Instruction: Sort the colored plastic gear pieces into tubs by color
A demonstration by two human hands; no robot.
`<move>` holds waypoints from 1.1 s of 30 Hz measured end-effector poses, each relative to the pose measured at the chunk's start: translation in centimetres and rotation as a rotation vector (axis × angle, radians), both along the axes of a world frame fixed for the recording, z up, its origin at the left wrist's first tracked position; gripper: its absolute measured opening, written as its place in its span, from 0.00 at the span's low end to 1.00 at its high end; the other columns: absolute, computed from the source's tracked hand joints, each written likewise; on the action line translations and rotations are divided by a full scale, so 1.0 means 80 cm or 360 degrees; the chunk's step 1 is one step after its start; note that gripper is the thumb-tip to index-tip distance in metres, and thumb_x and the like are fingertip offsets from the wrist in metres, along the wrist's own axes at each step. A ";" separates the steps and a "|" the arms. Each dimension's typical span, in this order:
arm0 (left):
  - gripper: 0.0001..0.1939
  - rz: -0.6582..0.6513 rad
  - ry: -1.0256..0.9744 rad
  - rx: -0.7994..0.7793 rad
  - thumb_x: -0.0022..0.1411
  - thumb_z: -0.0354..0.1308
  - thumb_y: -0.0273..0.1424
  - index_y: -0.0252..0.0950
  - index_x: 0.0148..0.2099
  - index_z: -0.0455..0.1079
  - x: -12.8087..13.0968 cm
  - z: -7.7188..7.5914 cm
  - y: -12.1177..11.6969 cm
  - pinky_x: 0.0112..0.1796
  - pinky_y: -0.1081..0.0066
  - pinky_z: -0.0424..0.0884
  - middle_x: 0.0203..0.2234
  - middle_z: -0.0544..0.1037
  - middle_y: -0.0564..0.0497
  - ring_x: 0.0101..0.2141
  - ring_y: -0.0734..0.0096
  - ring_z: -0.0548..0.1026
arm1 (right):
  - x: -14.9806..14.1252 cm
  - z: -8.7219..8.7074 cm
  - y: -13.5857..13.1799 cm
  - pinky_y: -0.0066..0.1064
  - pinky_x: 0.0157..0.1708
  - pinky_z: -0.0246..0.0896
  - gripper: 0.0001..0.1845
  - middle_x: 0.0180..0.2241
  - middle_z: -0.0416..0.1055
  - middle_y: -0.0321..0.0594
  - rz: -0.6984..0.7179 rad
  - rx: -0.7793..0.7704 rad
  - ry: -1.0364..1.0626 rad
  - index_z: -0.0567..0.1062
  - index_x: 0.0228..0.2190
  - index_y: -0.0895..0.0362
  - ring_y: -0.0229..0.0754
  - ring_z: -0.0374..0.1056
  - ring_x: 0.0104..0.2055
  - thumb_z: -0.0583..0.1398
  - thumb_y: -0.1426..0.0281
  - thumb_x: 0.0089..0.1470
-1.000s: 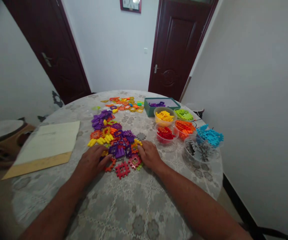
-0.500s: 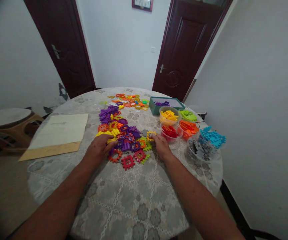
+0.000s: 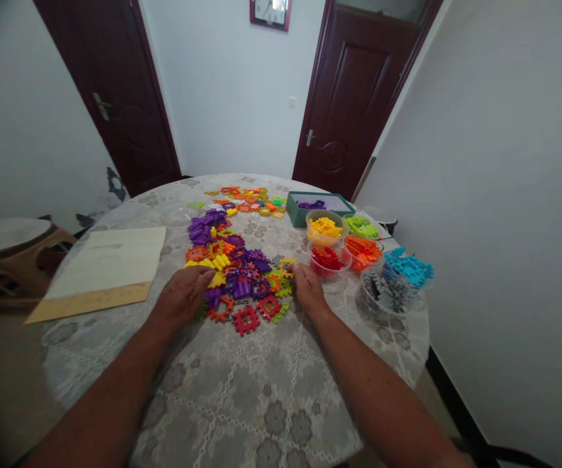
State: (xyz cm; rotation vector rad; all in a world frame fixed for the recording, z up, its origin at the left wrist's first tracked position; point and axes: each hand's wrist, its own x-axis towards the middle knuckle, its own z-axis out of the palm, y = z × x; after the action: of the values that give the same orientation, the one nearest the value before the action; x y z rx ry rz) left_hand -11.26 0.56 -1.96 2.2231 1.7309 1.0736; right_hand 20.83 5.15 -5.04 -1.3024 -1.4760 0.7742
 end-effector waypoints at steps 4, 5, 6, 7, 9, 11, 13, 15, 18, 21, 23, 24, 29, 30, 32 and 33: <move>0.21 0.0254 -0.0181 0.0013 0.74 0.43 0.40 0.37 0.48 0.76 -0.008 0.017 -0.013 0.54 0.60 0.70 0.45 0.82 0.42 0.49 0.57 0.78 | -0.007 0.009 -0.012 0.38 0.44 0.66 0.27 0.39 0.80 0.43 -0.0030 0.0090 -0.0196 0.82 0.40 0.55 0.49 0.74 0.43 0.52 0.49 0.68; 0.20 0.0338 -0.0240 0.0004 0.73 0.45 0.39 0.37 0.48 0.76 -0.009 0.021 -0.016 0.53 0.60 0.71 0.45 0.82 0.43 0.48 0.57 0.78 | -0.008 0.011 -0.015 0.37 0.41 0.66 0.27 0.37 0.80 0.42 -0.0025 0.0119 -0.0237 0.82 0.41 0.55 0.48 0.74 0.40 0.51 0.50 0.69; 0.19 0.0412 -0.0298 -0.0011 0.72 0.46 0.38 0.37 0.48 0.76 -0.010 0.026 -0.019 0.52 0.61 0.71 0.45 0.83 0.43 0.47 0.57 0.79 | -0.010 0.013 -0.018 0.36 0.38 0.65 0.27 0.35 0.79 0.41 -0.0015 0.0146 -0.0277 0.81 0.40 0.55 0.47 0.73 0.37 0.51 0.50 0.69; 0.17 0.0466 -0.0351 -0.0033 0.72 0.47 0.38 0.37 0.47 0.77 -0.011 0.031 -0.022 0.50 0.61 0.72 0.44 0.83 0.44 0.46 0.58 0.79 | -0.011 0.014 -0.021 0.35 0.36 0.64 0.27 0.32 0.77 0.40 -0.0005 0.0171 -0.0320 0.81 0.40 0.55 0.46 0.72 0.34 0.50 0.50 0.70; 0.16 0.0474 -0.0427 -0.0080 0.71 0.50 0.37 0.38 0.46 0.77 -0.008 0.039 -0.028 0.48 0.63 0.73 0.41 0.84 0.46 0.43 0.60 0.80 | -0.015 0.016 -0.026 0.34 0.33 0.62 0.26 0.28 0.74 0.38 0.0021 0.0232 -0.0427 0.80 0.39 0.55 0.44 0.70 0.31 0.50 0.51 0.71; 0.14 0.0354 -0.0437 -0.0117 0.70 0.52 0.37 0.38 0.45 0.77 -0.001 0.043 -0.035 0.46 0.64 0.73 0.40 0.84 0.48 0.41 0.61 0.81 | -0.019 0.016 -0.031 0.35 0.35 0.64 0.23 0.30 0.75 0.39 0.0054 0.0349 -0.0555 0.79 0.40 0.55 0.45 0.70 0.32 0.51 0.53 0.71; 0.13 0.0172 -0.0421 -0.0167 0.69 0.55 0.37 0.39 0.47 0.77 0.009 0.045 -0.041 0.45 0.64 0.74 0.40 0.84 0.48 0.39 0.63 0.81 | -0.027 0.016 -0.038 0.38 0.41 0.66 0.20 0.35 0.77 0.44 0.0102 0.0520 -0.0669 0.78 0.42 0.55 0.48 0.72 0.37 0.52 0.56 0.71; 0.15 -0.0026 -0.0430 -0.0232 0.67 0.59 0.38 0.39 0.52 0.76 0.020 0.044 -0.046 0.45 0.65 0.75 0.43 0.84 0.48 0.40 0.64 0.81 | -0.036 0.017 -0.047 0.41 0.47 0.67 0.17 0.41 0.79 0.47 0.0223 0.0688 -0.0750 0.78 0.44 0.55 0.50 0.73 0.43 0.52 0.60 0.71; 0.21 -0.0289 -0.0454 -0.0323 0.65 0.63 0.38 0.42 0.58 0.73 0.034 0.042 -0.053 0.45 0.66 0.75 0.48 0.83 0.48 0.43 0.63 0.81 | -0.055 0.023 -0.063 0.42 0.50 0.67 0.15 0.43 0.79 0.47 0.0523 0.0803 -0.0814 0.78 0.47 0.54 0.50 0.73 0.46 0.52 0.64 0.71; 0.11 -0.0452 -0.0409 -0.0403 0.67 0.60 0.39 0.43 0.48 0.77 0.042 0.041 -0.057 0.42 0.67 0.74 0.42 0.84 0.49 0.41 0.63 0.81 | -0.071 0.030 -0.074 0.41 0.49 0.68 0.14 0.43 0.79 0.45 0.0668 0.0704 -0.0799 0.77 0.49 0.52 0.49 0.73 0.46 0.53 0.64 0.71; 0.10 -0.0486 -0.0383 -0.0427 0.69 0.56 0.40 0.43 0.41 0.76 0.043 0.043 -0.059 0.39 0.68 0.72 0.36 0.83 0.50 0.38 0.63 0.80 | -0.076 0.032 -0.078 0.41 0.49 0.68 0.14 0.44 0.79 0.44 0.0683 0.0605 -0.0760 0.77 0.50 0.51 0.48 0.74 0.46 0.54 0.64 0.70; 0.11 -0.0476 -0.0382 -0.0429 0.70 0.56 0.40 0.43 0.39 0.75 0.043 0.043 -0.059 0.38 0.68 0.71 0.34 0.82 0.51 0.36 0.64 0.79 | -0.077 0.032 -0.078 0.41 0.49 0.68 0.14 0.44 0.79 0.44 0.0687 0.0568 -0.0737 0.77 0.51 0.50 0.48 0.74 0.46 0.55 0.64 0.70; 0.12 -0.0222 -0.0592 -0.0442 0.67 0.57 0.43 0.42 0.36 0.71 0.032 0.044 -0.055 0.33 0.69 0.71 0.28 0.78 0.54 0.30 0.67 0.76 | -0.072 0.027 -0.073 0.44 0.51 0.68 0.16 0.47 0.78 0.45 0.0640 0.0583 -0.0667 0.75 0.55 0.50 0.49 0.73 0.48 0.57 0.66 0.68; 0.12 -0.0137 -0.0712 -0.0452 0.67 0.57 0.43 0.41 0.37 0.71 0.028 0.044 -0.053 0.33 0.69 0.72 0.28 0.78 0.54 0.30 0.68 0.76 | -0.070 0.027 -0.071 0.44 0.51 0.68 0.15 0.47 0.78 0.45 0.0619 0.0612 -0.0676 0.76 0.54 0.50 0.50 0.73 0.49 0.57 0.66 0.68; 0.10 0.0058 -0.1052 -0.0469 0.65 0.59 0.41 0.40 0.40 0.71 0.015 0.043 -0.046 0.32 0.69 0.75 0.30 0.78 0.53 0.30 0.68 0.77 | -0.068 0.028 -0.067 0.46 0.53 0.68 0.14 0.46 0.78 0.46 0.0586 0.0655 -0.0704 0.77 0.51 0.51 0.50 0.72 0.50 0.56 0.68 0.68; 0.10 0.0155 -0.1253 -0.0458 0.64 0.60 0.40 0.39 0.42 0.71 0.009 0.043 -0.042 0.32 0.69 0.77 0.32 0.79 0.52 0.32 0.67 0.78 | -0.068 0.030 -0.064 0.47 0.54 0.67 0.14 0.47 0.78 0.46 0.0585 0.0666 -0.0724 0.78 0.50 0.51 0.51 0.72 0.51 0.56 0.68 0.68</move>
State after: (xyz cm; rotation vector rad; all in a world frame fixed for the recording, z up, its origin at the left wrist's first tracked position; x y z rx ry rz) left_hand -10.57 -2.80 1.47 1.2864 1.5012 1.3600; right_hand 15.39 0.02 -2.64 -0.9285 -2.1485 0.3658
